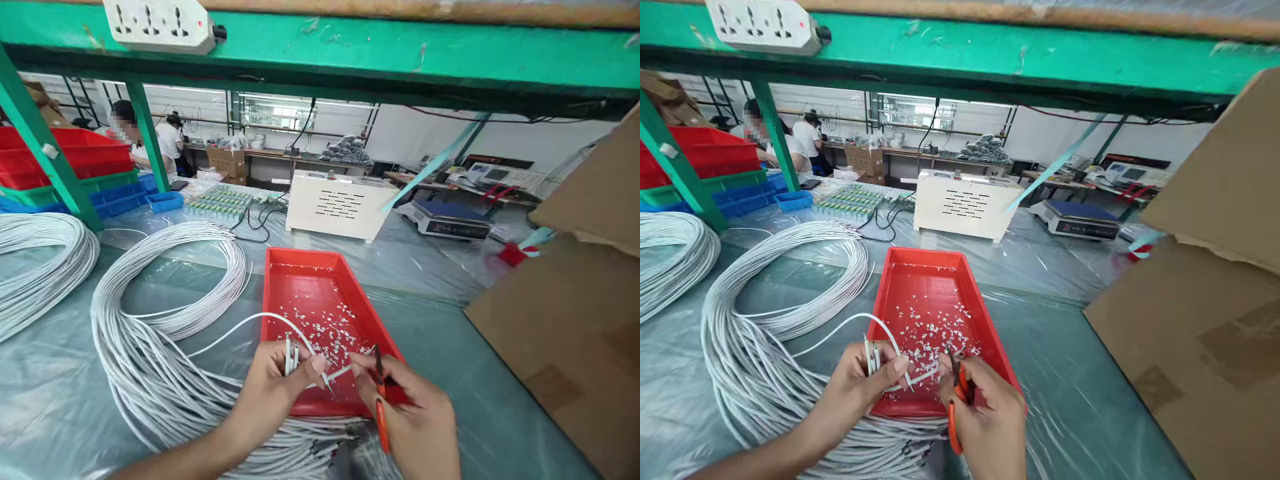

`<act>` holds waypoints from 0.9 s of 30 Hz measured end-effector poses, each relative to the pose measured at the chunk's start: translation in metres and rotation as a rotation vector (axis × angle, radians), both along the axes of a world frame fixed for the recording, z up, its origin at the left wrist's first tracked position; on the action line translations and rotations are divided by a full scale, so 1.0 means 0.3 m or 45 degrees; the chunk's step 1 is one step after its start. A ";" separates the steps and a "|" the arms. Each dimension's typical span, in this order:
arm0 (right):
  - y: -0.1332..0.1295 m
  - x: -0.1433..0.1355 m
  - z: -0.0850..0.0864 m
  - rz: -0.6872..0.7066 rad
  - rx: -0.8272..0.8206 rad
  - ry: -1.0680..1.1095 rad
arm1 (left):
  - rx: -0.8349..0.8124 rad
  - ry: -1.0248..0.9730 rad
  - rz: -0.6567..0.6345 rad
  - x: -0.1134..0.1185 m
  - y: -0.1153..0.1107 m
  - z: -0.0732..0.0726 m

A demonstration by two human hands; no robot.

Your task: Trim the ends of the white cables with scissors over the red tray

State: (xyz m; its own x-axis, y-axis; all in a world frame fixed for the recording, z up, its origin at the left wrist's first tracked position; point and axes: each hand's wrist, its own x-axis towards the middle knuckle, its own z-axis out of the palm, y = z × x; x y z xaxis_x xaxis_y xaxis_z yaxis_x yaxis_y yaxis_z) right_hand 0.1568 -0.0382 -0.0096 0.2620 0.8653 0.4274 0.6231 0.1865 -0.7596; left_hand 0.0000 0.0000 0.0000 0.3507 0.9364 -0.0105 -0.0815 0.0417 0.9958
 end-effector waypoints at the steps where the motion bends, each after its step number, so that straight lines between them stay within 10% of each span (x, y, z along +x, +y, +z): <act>1: -0.004 -0.010 -0.007 0.033 -0.013 0.079 | 0.002 -0.008 -0.009 -0.001 0.000 0.002; 14: -0.003 -0.044 -0.033 0.482 -0.125 0.247 | 0.061 -0.097 0.042 0.003 -0.012 -0.004; 27: -0.015 -0.071 -0.049 0.297 0.095 -0.228 | 0.137 -0.058 0.030 0.014 -0.023 0.002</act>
State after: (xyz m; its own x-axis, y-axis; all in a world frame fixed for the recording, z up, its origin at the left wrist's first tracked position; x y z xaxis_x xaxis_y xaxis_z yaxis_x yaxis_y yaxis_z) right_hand 0.1354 -0.0426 -0.0244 -0.0251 0.8575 0.5138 0.6796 0.3916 -0.6203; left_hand 0.0043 -0.0070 0.0005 0.3263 0.9393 0.1060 -0.1263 -0.0678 0.9897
